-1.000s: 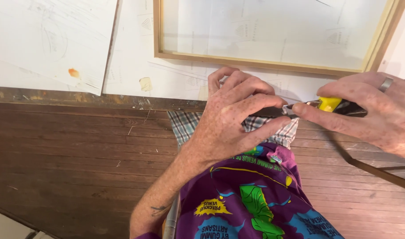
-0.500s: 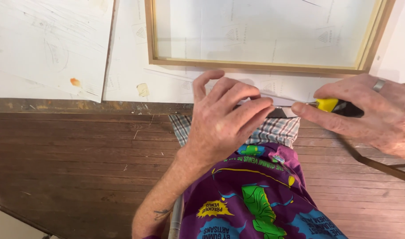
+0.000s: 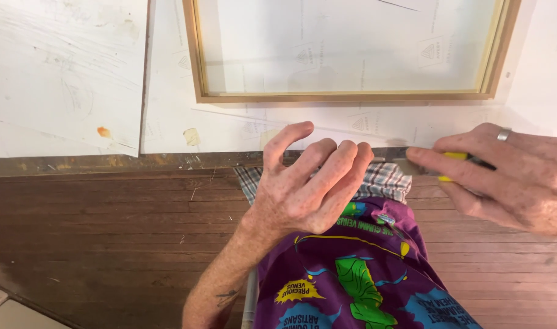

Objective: Fitting thin wooden spacer strips into a picture frame by measuring and cutting them to size with a utility knife.

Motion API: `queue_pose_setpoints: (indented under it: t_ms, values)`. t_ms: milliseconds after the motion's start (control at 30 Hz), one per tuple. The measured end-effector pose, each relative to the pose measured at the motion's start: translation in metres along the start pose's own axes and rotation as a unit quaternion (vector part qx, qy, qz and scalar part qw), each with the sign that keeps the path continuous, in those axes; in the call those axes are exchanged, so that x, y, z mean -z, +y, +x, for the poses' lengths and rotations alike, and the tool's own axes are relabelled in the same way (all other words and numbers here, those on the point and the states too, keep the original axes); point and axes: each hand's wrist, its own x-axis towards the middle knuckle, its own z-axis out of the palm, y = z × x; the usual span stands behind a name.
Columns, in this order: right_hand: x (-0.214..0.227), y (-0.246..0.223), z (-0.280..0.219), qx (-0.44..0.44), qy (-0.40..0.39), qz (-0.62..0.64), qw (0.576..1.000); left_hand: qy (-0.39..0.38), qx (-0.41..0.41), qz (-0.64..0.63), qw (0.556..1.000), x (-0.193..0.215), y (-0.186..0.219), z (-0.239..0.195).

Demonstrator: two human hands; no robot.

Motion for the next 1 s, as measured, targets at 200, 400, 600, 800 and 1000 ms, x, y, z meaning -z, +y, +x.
queue_pose_setpoints:
  t_ms: [200, 400, 600, 800, 1000]
  values:
    - [0.015, -0.053, 0.018, -0.413, 0.131, 0.282, 0.856, 0.012, -0.016, 0.013, 1.0, -0.003, 0.001, 0.003]
    - [0.011, -0.066, 0.048, -0.47, 0.147, 0.31, 0.813, -0.024, -0.045, 0.024, 0.998, 0.003, -0.001, 0.009]
    - [0.019, -0.07, 0.067, -0.517, 0.14, 0.376, 0.756, -0.044, -0.05, 0.02, 0.998, 0.007, -0.001, 0.01]
    - [0.022, -0.068, 0.074, -0.515, 0.12, 0.378, 0.76, -0.058, -0.054, 0.033, 0.996, 0.008, -0.003, 0.008]
    - [0.017, -0.067, 0.075, -0.533, 0.132, 0.365, 0.752, -0.056, -0.024, 0.022, 0.998, -0.005, -0.009, -0.008]
